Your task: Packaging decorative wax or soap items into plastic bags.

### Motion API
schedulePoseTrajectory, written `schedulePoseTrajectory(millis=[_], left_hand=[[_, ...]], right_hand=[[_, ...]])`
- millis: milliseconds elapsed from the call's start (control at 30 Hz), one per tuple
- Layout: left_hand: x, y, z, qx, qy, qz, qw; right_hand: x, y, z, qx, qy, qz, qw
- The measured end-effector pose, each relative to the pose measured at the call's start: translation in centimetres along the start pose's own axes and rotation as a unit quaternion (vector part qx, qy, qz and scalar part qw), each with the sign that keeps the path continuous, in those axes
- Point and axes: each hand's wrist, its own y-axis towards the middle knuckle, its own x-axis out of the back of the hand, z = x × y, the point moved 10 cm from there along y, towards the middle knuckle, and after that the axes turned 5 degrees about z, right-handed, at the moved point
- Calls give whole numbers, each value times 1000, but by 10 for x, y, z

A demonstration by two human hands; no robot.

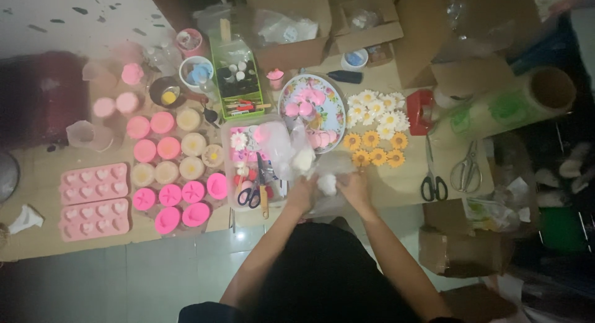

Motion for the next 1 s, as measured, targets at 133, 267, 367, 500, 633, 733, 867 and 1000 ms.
schedulePoseTrajectory(millis=[133, 267, 367, 500, 633, 733, 867, 1000], left_hand=[[-21, 25, 1, -44, 65, -65, 995], [-41, 45, -7, -64, 121, -113, 984], [-88, 57, 32, 49, -153, -27, 987], [-77, 30, 10, -6, 135, -133, 982], [-56, 9, 3, 18, -57, -60, 996], [-75, 15, 13, -22, -73, -118, 990], [-52, -4, 6, -74, -26, -154, 985], [-97, 37, 45, -69, 6, -109, 992]], right_hand=[[39, -31, 15, 64, -92, -146, 983], [97, -88, 97, 136, -16, -355, 925], [16, -37, 122, 98, 90, -168, 977], [-86, -7, 216, 137, 124, 96, 978], [-102, 2, 240, 143, 44, 63, 987], [-99, -2, 227, 107, 60, 34, 992], [-27, -46, 211, 149, -37, -101, 983], [57, -117, 134, -46, 82, 177, 980]])
